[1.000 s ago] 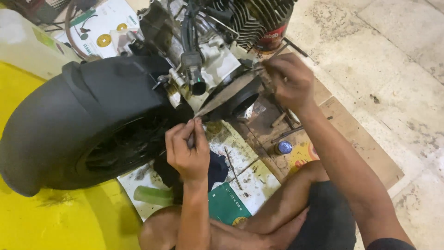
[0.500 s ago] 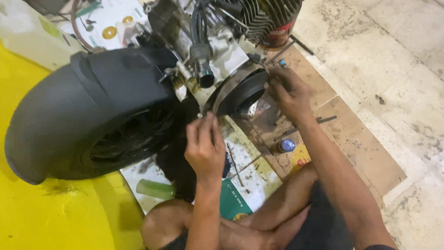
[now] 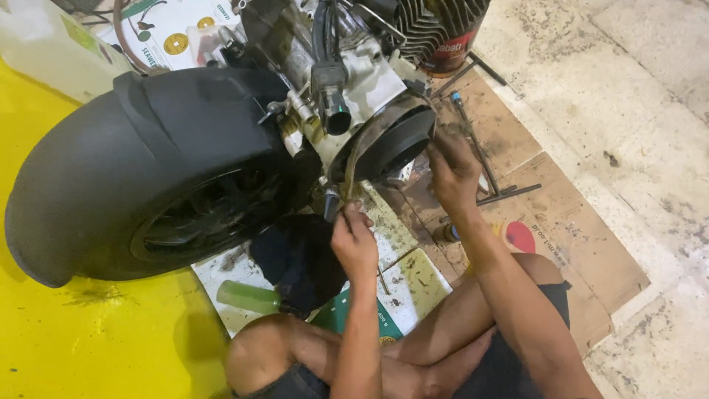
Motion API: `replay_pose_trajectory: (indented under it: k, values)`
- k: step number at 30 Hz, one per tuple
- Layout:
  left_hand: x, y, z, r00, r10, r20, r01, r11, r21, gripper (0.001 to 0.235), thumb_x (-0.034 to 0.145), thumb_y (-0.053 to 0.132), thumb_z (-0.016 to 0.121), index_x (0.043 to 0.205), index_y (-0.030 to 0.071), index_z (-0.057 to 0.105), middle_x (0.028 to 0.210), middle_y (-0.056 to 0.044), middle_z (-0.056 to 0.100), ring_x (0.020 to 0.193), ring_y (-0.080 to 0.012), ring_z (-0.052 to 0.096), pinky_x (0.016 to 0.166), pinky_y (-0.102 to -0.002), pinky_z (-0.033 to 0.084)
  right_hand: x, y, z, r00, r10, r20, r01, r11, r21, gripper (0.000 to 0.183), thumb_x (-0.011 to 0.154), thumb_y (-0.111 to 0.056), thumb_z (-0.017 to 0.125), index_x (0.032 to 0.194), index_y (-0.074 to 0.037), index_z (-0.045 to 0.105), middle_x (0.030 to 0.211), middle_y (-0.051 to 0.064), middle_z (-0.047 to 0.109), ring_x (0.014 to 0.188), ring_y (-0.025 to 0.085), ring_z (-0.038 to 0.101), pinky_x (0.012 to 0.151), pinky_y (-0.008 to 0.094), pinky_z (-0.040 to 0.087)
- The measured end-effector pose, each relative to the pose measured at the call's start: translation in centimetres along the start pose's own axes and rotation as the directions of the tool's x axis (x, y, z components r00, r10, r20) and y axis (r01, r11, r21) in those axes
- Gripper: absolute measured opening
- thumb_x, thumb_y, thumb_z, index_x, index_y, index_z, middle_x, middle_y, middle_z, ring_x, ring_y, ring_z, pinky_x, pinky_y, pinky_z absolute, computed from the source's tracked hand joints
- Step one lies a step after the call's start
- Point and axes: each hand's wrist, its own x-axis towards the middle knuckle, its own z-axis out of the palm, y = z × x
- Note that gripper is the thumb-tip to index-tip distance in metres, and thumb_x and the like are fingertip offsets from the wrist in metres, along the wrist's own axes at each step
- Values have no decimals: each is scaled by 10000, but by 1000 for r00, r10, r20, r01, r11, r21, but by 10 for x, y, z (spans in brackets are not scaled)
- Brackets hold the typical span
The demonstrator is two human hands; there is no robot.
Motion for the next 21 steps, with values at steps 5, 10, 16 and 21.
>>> replay_pose_trajectory:
  k: [5,10,16,21]
  values:
    - [7,16,27,993,-62,-100,62,998,-4,385,981,360,494,896,78,742,779,-183,701,812,-364,679,781,-467,485,-7,-3,8,995,74,-60,-73,997,15,172,952,-38,680,1119,-3,698,862,187,670,742,235,660,590,383,529]
    - [11,-2,39,994,-26,-103,27,1000,8,421,1006,331,429,797,97,710,679,-144,658,695,-330,650,713,-441,479,-11,-1,4,990,120,-68,-117,992,54,152,940,-61,707,1089,-32,707,885,188,702,764,229,682,576,353,549]
    - [13,-24,42,987,-18,160,55,971,-231,360,1030,306,408,831,91,617,553,5,488,508,-112,501,521,-262,428,-15,9,5,992,110,-64,-105,991,82,155,993,-107,632,1047,30,680,679,178,648,596,201,628,526,358,502]
    - [29,-41,48,928,4,372,46,991,-126,337,1024,306,377,844,137,608,457,-2,451,411,-133,472,434,-285,379,-4,11,7,998,52,-42,-52,999,7,224,1040,-129,526,1082,61,637,739,242,632,666,281,641,542,428,471]
